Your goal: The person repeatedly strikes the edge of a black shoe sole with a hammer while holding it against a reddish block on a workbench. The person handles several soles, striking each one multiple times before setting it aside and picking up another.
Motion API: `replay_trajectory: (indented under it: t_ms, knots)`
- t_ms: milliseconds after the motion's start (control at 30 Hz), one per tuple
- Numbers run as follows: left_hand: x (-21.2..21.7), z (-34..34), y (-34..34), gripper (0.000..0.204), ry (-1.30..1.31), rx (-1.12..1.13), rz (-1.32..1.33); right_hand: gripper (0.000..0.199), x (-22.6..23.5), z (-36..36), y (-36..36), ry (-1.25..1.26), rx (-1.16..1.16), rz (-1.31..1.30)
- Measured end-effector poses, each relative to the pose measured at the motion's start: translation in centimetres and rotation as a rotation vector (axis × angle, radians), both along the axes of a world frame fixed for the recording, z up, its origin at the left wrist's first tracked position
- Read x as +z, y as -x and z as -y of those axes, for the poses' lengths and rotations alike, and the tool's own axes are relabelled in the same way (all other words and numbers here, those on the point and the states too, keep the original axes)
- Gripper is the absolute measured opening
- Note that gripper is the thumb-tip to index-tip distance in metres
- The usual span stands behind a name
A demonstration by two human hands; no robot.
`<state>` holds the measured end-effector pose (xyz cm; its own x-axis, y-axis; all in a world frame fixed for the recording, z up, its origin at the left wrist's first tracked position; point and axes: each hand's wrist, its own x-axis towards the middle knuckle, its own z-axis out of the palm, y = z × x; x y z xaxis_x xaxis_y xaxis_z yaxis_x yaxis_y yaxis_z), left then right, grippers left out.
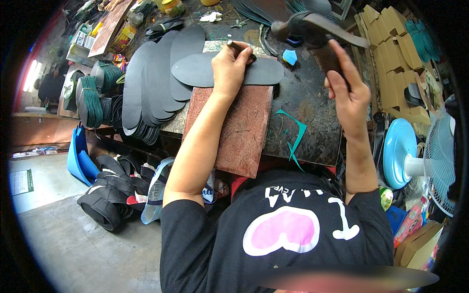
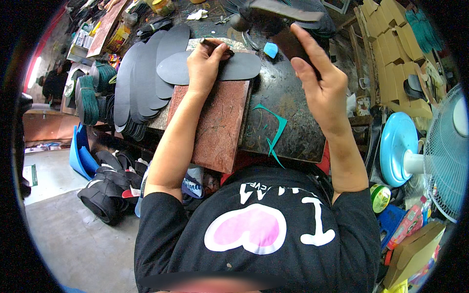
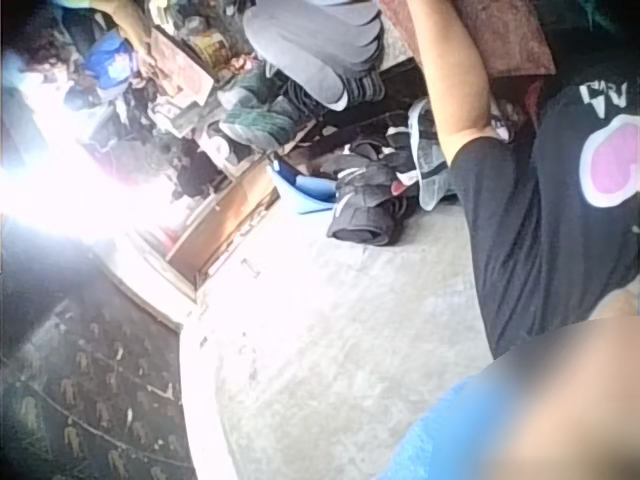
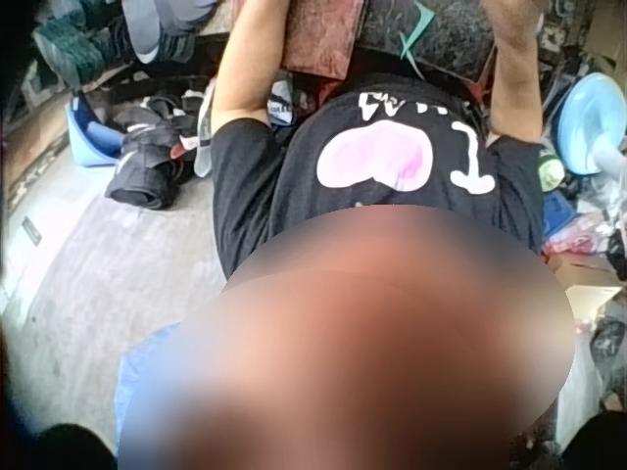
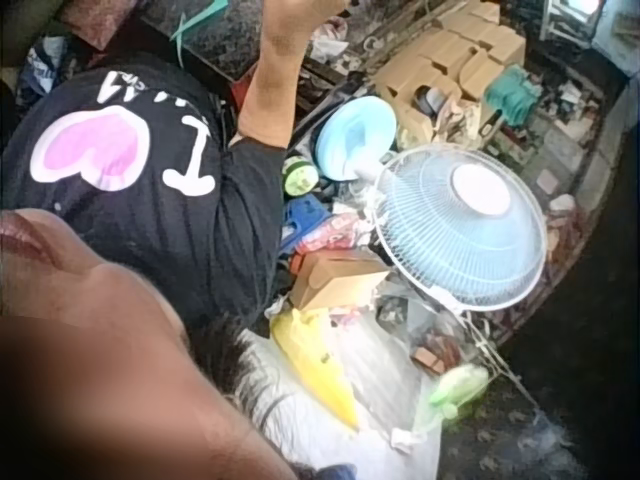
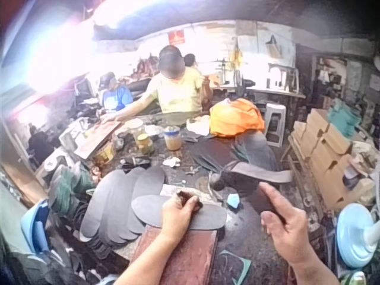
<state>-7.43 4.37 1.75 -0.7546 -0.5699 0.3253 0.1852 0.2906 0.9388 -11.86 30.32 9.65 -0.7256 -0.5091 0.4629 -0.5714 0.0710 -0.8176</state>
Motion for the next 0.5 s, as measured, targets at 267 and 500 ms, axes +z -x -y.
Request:
replay_trajectory:
  t_ms: [267, 500]
  knots:
    - [0.4, -1.2, 0.1, 0.014, 0.811, 0.108, 0.005, 0.044, -2.0, 2.4, 0.4, -0.163, -0.014, -0.255]
    - [0.9, 0.3, -0.1, 0.009, -0.343, 0.093, -0.205, 0.042, -4.3, 3.1, 1.2, -0.45, -0.146, -0.3]
